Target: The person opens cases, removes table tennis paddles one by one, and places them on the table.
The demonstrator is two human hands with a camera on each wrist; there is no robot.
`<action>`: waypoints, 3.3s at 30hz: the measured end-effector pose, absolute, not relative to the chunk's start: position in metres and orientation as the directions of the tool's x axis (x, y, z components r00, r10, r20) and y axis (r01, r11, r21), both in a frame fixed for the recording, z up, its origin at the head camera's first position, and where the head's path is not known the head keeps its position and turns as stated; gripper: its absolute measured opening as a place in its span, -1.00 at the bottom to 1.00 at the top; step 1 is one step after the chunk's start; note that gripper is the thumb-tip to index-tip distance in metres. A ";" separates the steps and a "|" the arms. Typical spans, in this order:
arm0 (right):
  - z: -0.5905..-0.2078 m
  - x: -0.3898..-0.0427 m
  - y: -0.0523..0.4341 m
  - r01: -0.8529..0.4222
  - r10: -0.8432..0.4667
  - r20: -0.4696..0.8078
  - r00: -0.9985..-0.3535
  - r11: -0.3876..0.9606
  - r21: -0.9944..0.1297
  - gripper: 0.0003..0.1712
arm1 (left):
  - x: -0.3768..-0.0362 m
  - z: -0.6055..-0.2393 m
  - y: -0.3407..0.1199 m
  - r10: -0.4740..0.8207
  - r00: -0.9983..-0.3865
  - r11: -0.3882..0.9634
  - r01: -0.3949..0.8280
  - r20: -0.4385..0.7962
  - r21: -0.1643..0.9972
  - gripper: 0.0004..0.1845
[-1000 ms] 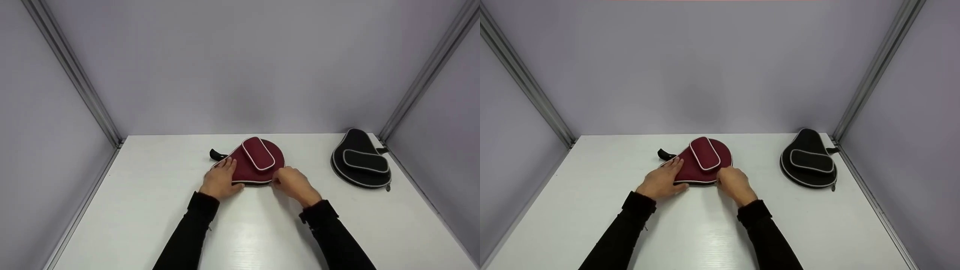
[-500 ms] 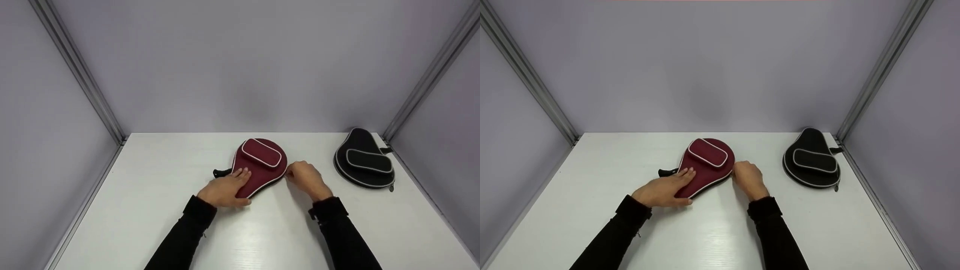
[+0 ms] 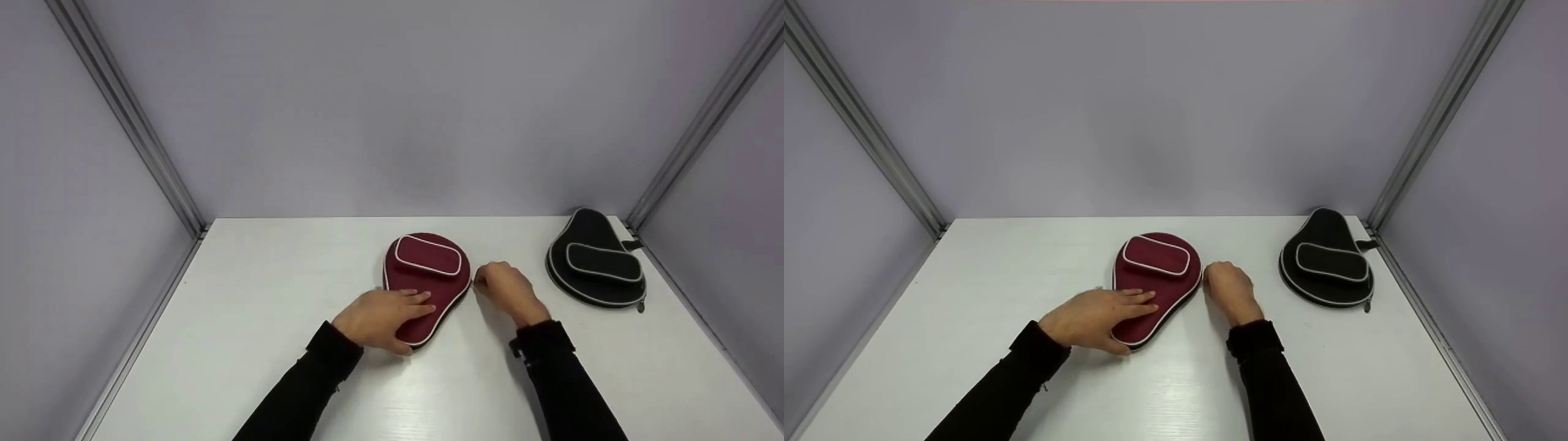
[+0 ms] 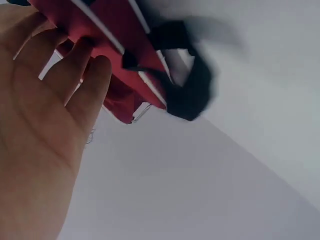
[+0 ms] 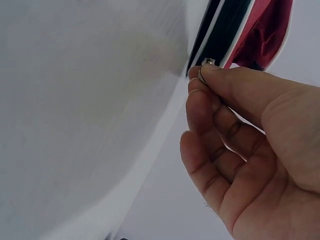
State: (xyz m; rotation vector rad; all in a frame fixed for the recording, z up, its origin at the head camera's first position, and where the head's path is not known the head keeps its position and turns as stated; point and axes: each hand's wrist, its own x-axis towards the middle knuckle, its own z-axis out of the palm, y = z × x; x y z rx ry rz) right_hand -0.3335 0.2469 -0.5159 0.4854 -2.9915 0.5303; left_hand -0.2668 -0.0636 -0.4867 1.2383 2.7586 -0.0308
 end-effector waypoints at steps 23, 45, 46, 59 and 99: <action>-0.516 -0.332 0.236 -0.327 -0.310 0.105 -0.945 0.896 -0.301 -0.84 | -0.298 -0.489 -0.057 0.766 -0.628 0.633 0.774 -0.140 -0.010 0.24; -0.517 -0.333 0.222 -0.391 -0.371 0.123 -0.920 0.875 -0.284 -0.87 | -0.297 -0.495 -0.055 0.674 -0.735 0.738 0.674 -0.068 0.034 0.15; -0.517 -0.333 0.222 -0.400 -0.379 0.128 -0.916 0.872 -0.281 -0.87 | -0.297 -0.495 -0.055 0.668 -0.742 0.744 0.667 -0.067 0.033 0.15; -0.518 -0.330 0.210 -0.479 -0.458 0.142 -0.878 0.831 -0.284 -0.92 | -0.300 -0.494 -0.052 0.616 -0.785 0.788 0.612 -0.067 0.071 0.16; -0.510 -0.316 0.185 -0.621 -0.610 0.131 -0.782 0.740 -0.258 -0.90 | -0.327 -0.493 -0.059 0.471 -0.882 0.873 0.467 0.008 0.137 0.16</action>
